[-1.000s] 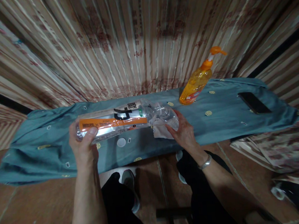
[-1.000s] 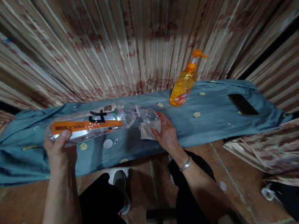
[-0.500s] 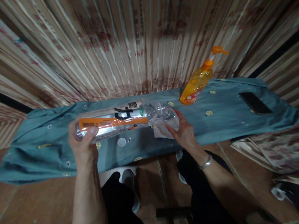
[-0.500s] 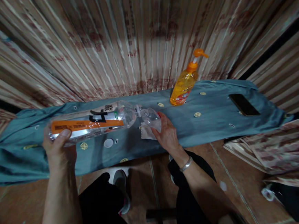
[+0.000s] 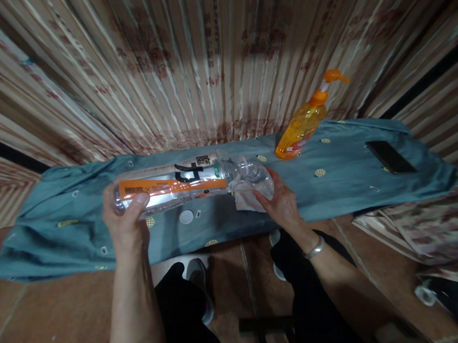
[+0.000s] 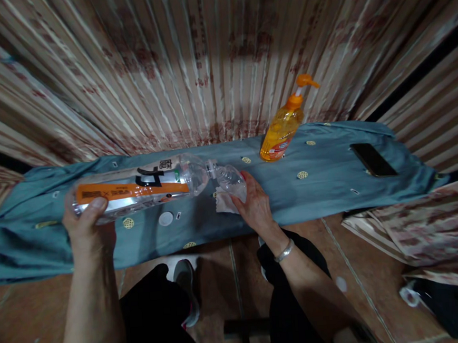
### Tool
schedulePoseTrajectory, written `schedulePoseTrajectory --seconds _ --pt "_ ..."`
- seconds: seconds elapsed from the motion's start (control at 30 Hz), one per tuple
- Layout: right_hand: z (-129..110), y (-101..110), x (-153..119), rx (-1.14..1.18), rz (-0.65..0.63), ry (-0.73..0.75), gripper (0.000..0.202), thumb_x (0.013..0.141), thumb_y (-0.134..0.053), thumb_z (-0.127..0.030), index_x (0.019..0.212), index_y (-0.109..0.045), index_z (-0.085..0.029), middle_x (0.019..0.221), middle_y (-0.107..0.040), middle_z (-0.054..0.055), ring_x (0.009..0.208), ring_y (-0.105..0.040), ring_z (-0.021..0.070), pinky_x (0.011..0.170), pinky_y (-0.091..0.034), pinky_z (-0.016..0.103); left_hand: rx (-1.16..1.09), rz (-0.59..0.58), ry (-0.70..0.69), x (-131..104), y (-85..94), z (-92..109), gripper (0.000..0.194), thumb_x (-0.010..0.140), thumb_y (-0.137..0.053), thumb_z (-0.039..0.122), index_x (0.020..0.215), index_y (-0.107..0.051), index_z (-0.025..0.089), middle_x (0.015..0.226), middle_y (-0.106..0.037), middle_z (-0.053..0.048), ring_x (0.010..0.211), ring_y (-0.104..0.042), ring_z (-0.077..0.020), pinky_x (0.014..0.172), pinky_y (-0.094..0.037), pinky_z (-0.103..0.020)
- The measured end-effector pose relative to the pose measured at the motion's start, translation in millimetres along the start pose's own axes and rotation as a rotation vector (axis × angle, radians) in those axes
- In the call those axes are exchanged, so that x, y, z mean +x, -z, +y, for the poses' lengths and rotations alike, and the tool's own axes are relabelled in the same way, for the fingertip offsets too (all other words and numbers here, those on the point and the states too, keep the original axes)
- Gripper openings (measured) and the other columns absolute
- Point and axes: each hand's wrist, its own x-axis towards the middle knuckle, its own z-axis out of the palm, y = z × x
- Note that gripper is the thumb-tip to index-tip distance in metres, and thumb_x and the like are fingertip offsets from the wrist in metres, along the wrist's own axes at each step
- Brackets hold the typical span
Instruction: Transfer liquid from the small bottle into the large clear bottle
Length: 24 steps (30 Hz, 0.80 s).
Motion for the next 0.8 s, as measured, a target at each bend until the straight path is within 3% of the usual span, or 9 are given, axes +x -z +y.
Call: schedulePoseTrajectory --seconds 0.3,0.6,0.8 --pt "0.1 -0.7 -0.1 0.018 -0.011 -0.017 0.068 0.097 -0.062 -0.055 0.150 -0.047 -0.016 0.139 -0.072 0.020 0.125 -0.072 0.0348 0.103 -0.062 0.051 -0.020 0.013 0.020 2.3 0.8 1.9 0.052 0.046 -0.089 0.037 0.093 -0.073 0.020 0.087 -0.066 0.000 0.080 -0.060 -0.0174 0.082 -0.050 -0.034" --pt "0.2 -1.2 -0.6 0.011 0.001 -0.009 0.068 0.097 -0.062 -0.055 0.150 -0.048 -0.016 0.137 -0.072 0.020 0.123 -0.073 0.0350 0.101 -0.063 0.051 0.079 -0.030 -0.016 3.9 5.7 -3.7 0.056 0.053 -0.086 0.046 0.103 -0.073 0.023 0.090 -0.066 0.000 0.082 -0.064 -0.0200 0.086 -0.056 -0.040" --pt "-0.9 -0.9 -0.4 0.010 0.026 0.003 0.068 0.098 -0.060 -0.058 0.148 -0.050 -0.013 0.136 -0.073 0.022 0.122 -0.074 0.0350 0.099 -0.064 0.051 0.034 -0.004 -0.005 2.9 0.0 2.4 0.053 0.048 -0.088 0.045 0.094 -0.074 0.021 0.089 -0.066 0.000 0.079 -0.061 -0.0176 0.083 -0.053 -0.036"
